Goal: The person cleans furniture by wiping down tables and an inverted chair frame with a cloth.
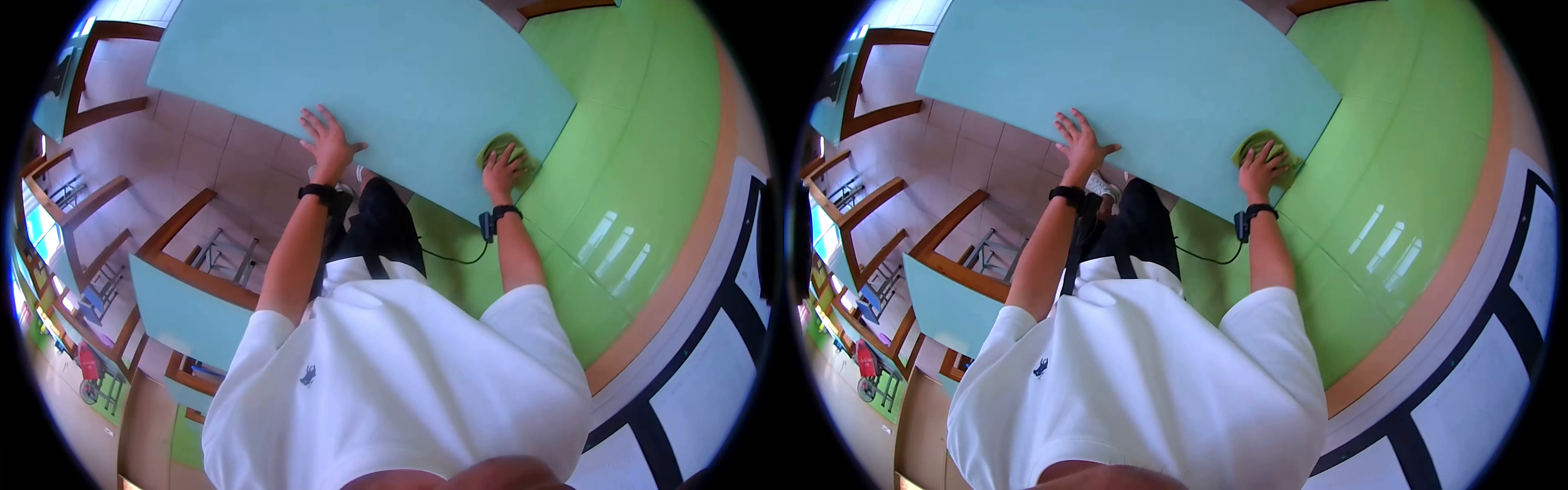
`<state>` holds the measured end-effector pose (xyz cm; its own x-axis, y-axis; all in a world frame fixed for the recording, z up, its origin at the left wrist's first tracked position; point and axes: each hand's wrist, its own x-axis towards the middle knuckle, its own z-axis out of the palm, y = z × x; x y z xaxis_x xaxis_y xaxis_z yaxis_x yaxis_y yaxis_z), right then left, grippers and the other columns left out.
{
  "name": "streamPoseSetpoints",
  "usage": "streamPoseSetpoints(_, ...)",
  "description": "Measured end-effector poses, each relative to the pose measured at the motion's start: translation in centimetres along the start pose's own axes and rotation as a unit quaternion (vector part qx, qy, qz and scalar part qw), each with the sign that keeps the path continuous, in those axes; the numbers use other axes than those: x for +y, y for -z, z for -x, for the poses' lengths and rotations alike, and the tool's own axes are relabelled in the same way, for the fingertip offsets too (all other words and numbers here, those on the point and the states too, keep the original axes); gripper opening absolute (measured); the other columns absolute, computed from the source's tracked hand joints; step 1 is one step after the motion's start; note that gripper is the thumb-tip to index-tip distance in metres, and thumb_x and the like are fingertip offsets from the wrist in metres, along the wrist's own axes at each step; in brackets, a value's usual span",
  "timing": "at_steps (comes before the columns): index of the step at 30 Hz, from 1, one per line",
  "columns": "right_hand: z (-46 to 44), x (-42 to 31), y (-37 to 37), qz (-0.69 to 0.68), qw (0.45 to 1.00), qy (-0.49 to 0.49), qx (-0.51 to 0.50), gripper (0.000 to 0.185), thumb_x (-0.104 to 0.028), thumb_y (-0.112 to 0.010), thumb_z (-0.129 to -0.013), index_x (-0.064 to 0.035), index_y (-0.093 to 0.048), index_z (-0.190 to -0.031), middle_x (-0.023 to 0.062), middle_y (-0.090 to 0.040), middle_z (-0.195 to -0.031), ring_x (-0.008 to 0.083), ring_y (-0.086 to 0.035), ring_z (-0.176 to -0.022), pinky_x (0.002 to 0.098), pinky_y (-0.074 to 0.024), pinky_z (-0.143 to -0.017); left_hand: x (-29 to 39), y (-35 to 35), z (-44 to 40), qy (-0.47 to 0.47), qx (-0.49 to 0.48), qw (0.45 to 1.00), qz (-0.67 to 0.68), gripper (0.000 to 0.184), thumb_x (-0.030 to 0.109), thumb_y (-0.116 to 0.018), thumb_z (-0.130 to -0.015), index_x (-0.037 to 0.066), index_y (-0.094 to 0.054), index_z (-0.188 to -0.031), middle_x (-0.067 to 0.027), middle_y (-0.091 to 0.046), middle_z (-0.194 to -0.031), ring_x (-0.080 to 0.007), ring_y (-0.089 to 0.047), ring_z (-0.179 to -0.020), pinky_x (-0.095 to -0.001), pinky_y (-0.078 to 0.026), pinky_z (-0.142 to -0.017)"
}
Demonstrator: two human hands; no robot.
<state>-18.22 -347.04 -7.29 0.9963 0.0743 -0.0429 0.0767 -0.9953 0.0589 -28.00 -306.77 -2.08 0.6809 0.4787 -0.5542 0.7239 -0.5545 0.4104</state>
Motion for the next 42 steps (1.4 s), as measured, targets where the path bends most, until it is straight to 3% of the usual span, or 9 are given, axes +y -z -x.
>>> streamPoseSetpoints(4,-11.0,3.3,-1.5,-0.029,0.997,-0.032,0.061,0.066,-0.048,-0.039,-0.095,-0.0141,-0.023,-0.149,0.0338,-0.019,-0.148,0.0532,-0.016,-0.137,0.0649,-0.0117,-0.110,0.5,0.5,-0.2,0.026,-0.013,0.999,-0.027,0.141,0.042,-0.089,-0.058,0.002,0.011,-0.148,-0.0342,0.017,-0.150,-0.0493,0.014,-0.141,-0.0728,-0.010,-0.103)
streamPoseSetpoints(10,-26.2,5.5,0.6,-0.120,0.957,-0.253,-0.075,0.054,-0.040,-0.043,-0.090,-0.0198,-0.042,-0.140,0.0232,-0.029,-0.148,0.0402,-0.032,-0.134,0.0605,-0.0236,-0.107,1.6,0.9,-1.1,0.047,-0.064,0.991,-0.109,0.141,0.041,-0.089,-0.059,-0.015,0.011,-0.141,-0.0504,0.012,-0.139,-0.0628,0.008,-0.134,-0.0707,-0.005,-0.105)
streamPoseSetpoints(14,-27.0,-6.8,1.2,-0.108,0.959,-0.261,0.011,0.058,-0.042,-0.038,-0.092,-0.0237,-0.033,-0.147,0.0241,-0.017,-0.153,0.0580,-0.017,-0.134,0.0639,-0.0137,-0.110,2.3,0.7,-1.8,0.018,-0.064,0.985,-0.162,0.143,0.045,-0.089,-0.057,-0.026,0.008,-0.133,-0.0614,0.004,-0.127,-0.0711,0.002,-0.127,-0.0721,-0.005,-0.104)
streamPoseSetpoints(22,-16.8,-27.2,3.3,-0.107,0.985,0.100,0.089,0.054,-0.038,-0.039,-0.096,-0.0237,-0.033,-0.147,0.0232,-0.020,-0.153,0.0612,-0.015,-0.133,0.0658,-0.0187,-0.107,4.0,1.9,-1.6,0.046,-0.113,0.980,-0.157,0.137,0.046,-0.087,-0.059,-0.025,0.002,-0.136,-0.0584,0.006,-0.131,-0.0695,0.001,-0.129,-0.0701,-0.008,-0.105)
streamPoseSetpoints(32,5.7,-20.3,6.4,-0.160,0.958,0.239,0.017,0.051,-0.026,-0.057,-0.090,-0.0199,-0.046,-0.139,0.0157,-0.031,-0.150,0.0506,-0.028,-0.133,0.0588,-0.0276,-0.108,-1.0,1.3,1.0,-0.146,0.024,0.980,-0.135,0.117,0.068,-0.064,-0.072,-0.005,-0.012,-0.148,-0.0424,0.003,-0.147,-0.0617,0.001,-0.135,-0.0659,-0.013,-0.108)
streamPoseSetpoints(35,8.7,-20.9,5.8,-0.068,0.992,0.097,0.045,0.055,-0.031,-0.052,-0.093,-0.0209,-0.037,-0.145,0.0186,-0.024,-0.153,0.0534,-0.025,-0.133,0.0601,-0.0282,-0.107,-2.6,3.2,1.9,-0.195,-0.001,0.975,-0.103,0.101,0.051,-0.064,-0.079,-0.005,-0.015,-0.147,-0.0369,-0.002,-0.150,-0.0568,-0.004,-0.138,-0.0611,-0.015,-0.111)
streamPoseSetpoints(37,8.2,-24.1,4.7,-0.026,0.993,-0.112,-0.018,0.061,-0.038,-0.045,-0.095,-0.0180,-0.026,-0.150,0.0234,-0.016,-0.154,0.0568,-0.022,-0.134,0.0628,-0.0268,-0.106,-5.4,4.2,1.4,-0.233,-0.008,0.968,-0.095,0.092,0.042,-0.062,-0.083,-0.005,-0.016,-0.147,-0.0326,-0.006,-0.152,-0.0520,-0.007,-0.140,-0.0574,-0.016,-0.113)
streamPoseSetpoints(40,6.0,-32.3,5.2,0.037,0.981,-0.175,-0.080,0.063,-0.038,-0.040,-0.097,-0.0116,-0.020,-0.151,0.0286,-0.015,-0.153,0.0534,-0.021,-0.136,0.0607,-0.0200,-0.110,-9.7,4.7,0.0,-0.354,0.060,0.920,-0.160,0.078,0.022,-0.057,-0.083,-0.002,-0.019,-0.147,-0.0225,-0.020,-0.154,-0.0392,-0.019,-0.143,-0.0490,-0.021,-0.114)
streamPoseSetpoints(42,6.0,-37.5,6.3,0.033,0.996,-0.013,-0.081,0.063,-0.039,-0.038,-0.098,-0.0104,-0.019,-0.151,0.0282,-0.013,-0.153,0.0557,-0.021,-0.135,0.0627,-0.0177,-0.110,-11.0,7.2,0.0,-0.326,0.053,0.937,-0.111,0.075,0.015,-0.054,-0.082,0.002,-0.022,-0.148,-0.0170,-0.030,-0.151,-0.0323,-0.029,-0.140,-0.0453,-0.024,-0.113)
